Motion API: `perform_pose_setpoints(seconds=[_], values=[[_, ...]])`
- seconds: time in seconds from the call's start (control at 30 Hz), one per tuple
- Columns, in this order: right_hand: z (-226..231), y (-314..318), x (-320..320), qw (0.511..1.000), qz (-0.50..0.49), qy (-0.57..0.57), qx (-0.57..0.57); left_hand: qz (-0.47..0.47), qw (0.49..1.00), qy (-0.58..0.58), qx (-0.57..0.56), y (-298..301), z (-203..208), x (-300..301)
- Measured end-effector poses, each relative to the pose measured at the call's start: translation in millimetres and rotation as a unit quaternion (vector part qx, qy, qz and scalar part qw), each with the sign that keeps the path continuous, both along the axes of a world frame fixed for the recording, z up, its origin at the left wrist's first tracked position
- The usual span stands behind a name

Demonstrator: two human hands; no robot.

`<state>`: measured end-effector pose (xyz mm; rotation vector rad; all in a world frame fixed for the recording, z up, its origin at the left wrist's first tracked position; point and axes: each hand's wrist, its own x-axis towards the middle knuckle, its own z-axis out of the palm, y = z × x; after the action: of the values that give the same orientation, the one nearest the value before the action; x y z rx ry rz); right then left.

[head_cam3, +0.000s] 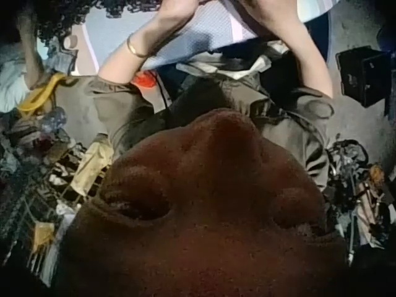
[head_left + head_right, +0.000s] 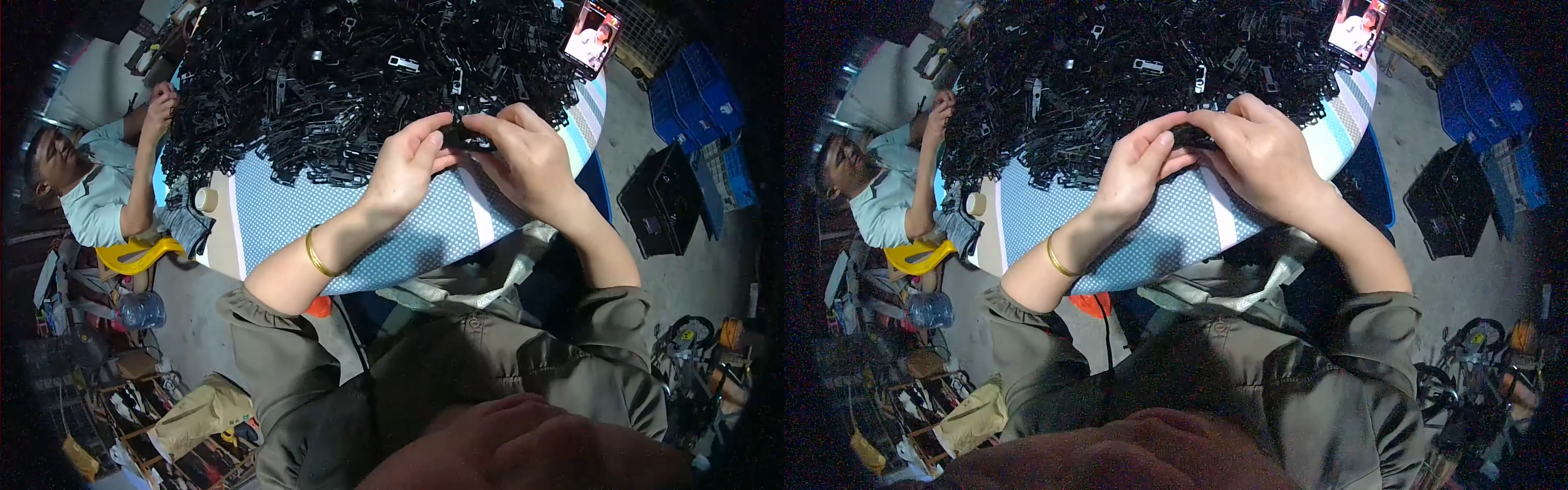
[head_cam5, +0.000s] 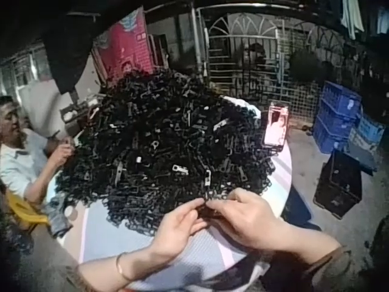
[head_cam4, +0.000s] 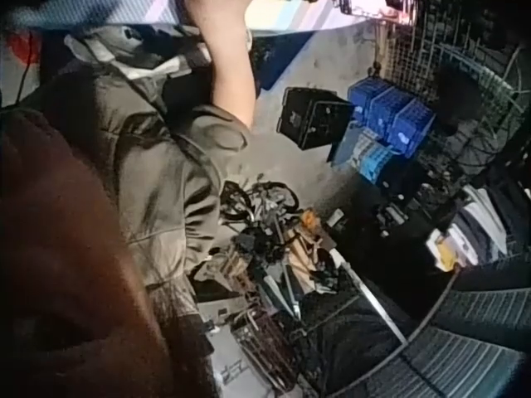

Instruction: Attaching small plastic clips to black wire strands at a workbench.

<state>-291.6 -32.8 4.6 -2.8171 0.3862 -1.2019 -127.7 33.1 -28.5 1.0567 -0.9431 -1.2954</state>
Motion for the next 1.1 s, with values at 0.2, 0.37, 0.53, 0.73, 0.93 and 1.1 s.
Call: perform_pose_setpoints(seconds=[0.2, 0.37, 0.53, 0.73, 0.93, 1.1], values=[[-1.2, 4.2, 3.6, 1.0, -0.001, -0.002, -0.012, -0.004, 1.0, -0.029, -0.001, 1.5, 1.2, 1.7], [-16.7, 2.8, 2.0, 0.998, 0.021, -0.03, 0.05, -0.016, 0.999, -0.03, 0.017, 1.7, 4.8, 3.7], [-14.6, -6.0, -5.2, 0.89, 0.055, -0.05, 0.449, -0.038, 0.999, -0.001, -0.029, 0.9, 7.6, 4.2], [-9.2, -18.5, -7.3, 0.815, 0.086, -0.024, 0.572, -0.049, 0.996, -0.04, -0.059, 4.0, 14.1, 9.2], [-0.2, -22.7, -31.3, 0.86, 0.109, 0.008, 0.498, -0.154, 0.982, -0.051, -0.096, 5.6, 19.2, 4.4], [34.6, -15.9, -64.4, 0.865, 0.127, 0.222, 0.431, 0.137, 0.8, -0.49, -0.317, -2.1, 44.1, 35.8]])
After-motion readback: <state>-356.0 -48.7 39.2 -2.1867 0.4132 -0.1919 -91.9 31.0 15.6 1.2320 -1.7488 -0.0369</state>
